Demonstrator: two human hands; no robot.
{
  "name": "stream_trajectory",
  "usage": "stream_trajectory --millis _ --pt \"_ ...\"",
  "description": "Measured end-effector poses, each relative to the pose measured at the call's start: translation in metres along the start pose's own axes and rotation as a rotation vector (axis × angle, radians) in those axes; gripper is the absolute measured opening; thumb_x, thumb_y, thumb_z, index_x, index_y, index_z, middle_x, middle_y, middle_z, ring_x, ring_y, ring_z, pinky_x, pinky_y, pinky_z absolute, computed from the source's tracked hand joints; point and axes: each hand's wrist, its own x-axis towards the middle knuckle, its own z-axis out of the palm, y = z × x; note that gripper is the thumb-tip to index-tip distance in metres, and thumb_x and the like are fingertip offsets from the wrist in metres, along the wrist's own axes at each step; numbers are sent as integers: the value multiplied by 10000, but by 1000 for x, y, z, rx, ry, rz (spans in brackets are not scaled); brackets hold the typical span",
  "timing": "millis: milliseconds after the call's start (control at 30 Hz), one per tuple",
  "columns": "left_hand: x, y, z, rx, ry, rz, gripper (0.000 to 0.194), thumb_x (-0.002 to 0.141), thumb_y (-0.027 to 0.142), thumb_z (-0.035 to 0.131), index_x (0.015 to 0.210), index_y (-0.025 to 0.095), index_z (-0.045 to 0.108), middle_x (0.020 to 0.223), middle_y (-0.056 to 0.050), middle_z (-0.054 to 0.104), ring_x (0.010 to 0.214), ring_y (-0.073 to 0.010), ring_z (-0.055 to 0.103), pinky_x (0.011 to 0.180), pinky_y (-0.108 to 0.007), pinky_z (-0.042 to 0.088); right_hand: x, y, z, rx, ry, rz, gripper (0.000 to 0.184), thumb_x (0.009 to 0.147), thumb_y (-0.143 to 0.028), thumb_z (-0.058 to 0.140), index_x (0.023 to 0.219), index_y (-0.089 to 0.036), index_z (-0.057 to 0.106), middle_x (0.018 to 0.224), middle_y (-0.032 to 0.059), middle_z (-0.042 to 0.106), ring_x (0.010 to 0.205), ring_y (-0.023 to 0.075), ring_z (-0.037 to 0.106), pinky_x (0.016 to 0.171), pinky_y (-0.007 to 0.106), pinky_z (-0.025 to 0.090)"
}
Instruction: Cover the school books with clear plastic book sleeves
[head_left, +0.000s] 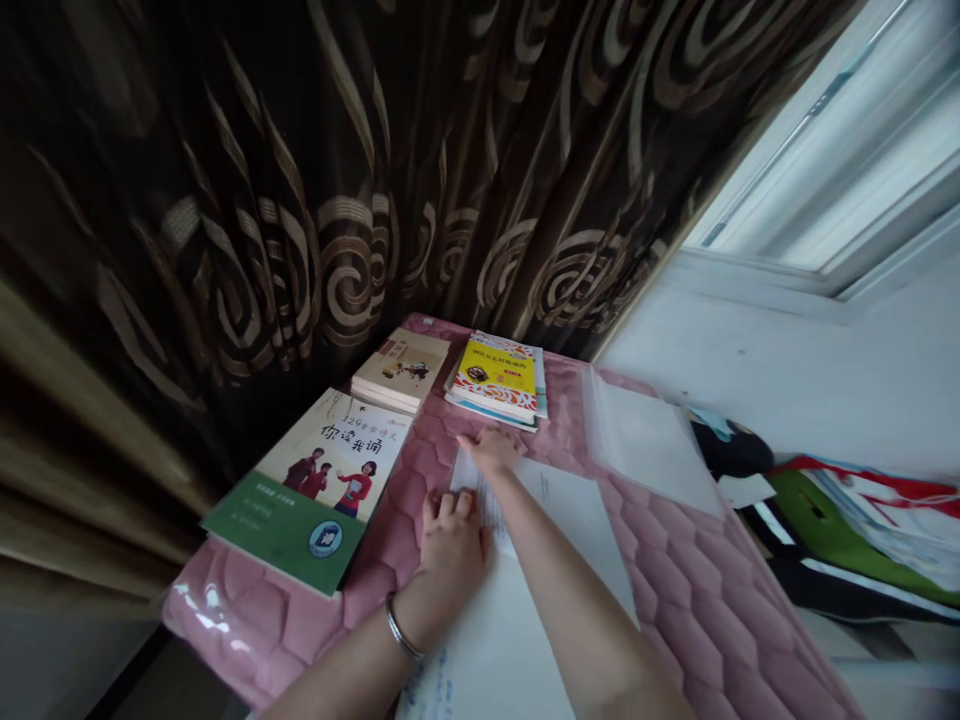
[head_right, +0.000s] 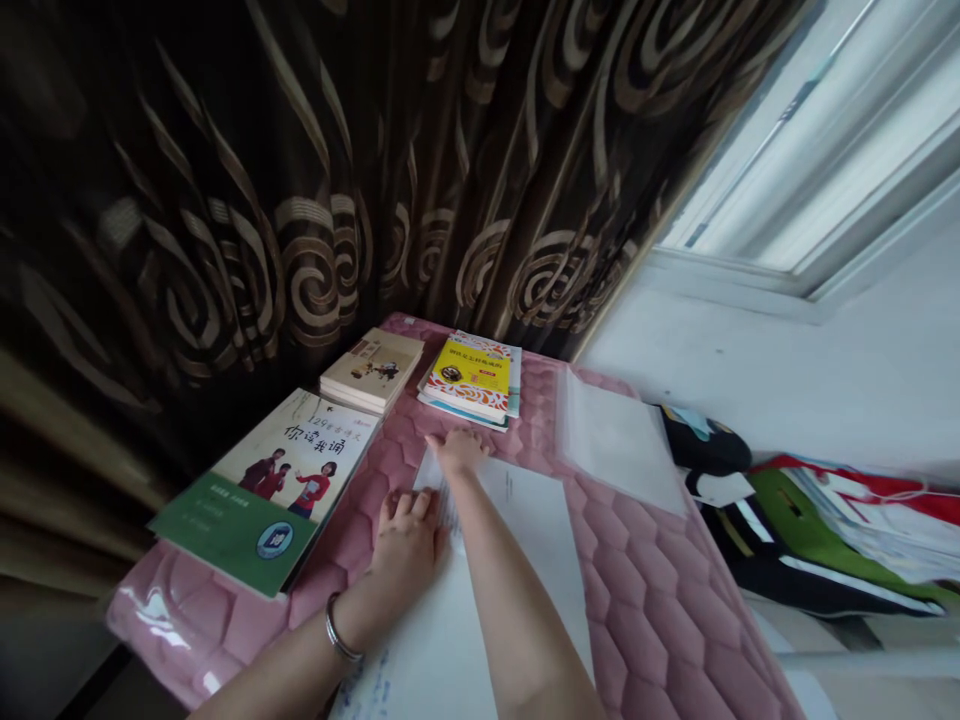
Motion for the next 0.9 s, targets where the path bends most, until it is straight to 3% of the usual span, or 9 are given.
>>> stream_trajectory --millis 167,367,633,900 --pt "-1 -2 2 -1 23 5 469 930 325 427 1350 175 574 1383 -116 565 1222 -307 501 1133 -539 300 -17 2 1 2 3 -104 389 902 -496 551 1084 -166 652 1237 172 608 1191 318 504 901 434 396" --pt "1 -2 0 50 6 16 453 941 310 412 1346 192 577 1394 -114 549 1233 -304 492 1125 -527 309 -34 23 4 142 -157 -234 401 770 -481 720 1072 -238 619 1205 67 611 1126 263 535 890 385 403" --pt "-1 1 -3 11 34 30 429 916 285 449 1296 150 597 1240 -114 636 1146 -282 538 1153 -543 264 -9 10 1 104 -74 -112 336 761 -533 699 882 -219 703 1105 81 685 1114 282 566 892 389 423" --pt "-1 0 -1 -3 72 50 395 922 279 451 1255 165 630 1217 -99 647 1128 -276 550 1163 -570 236 3 -2 3 74 -12 -12 407 872 -552 571 944 -183 726 1087 155 693 1127 337 572 912 458 413"
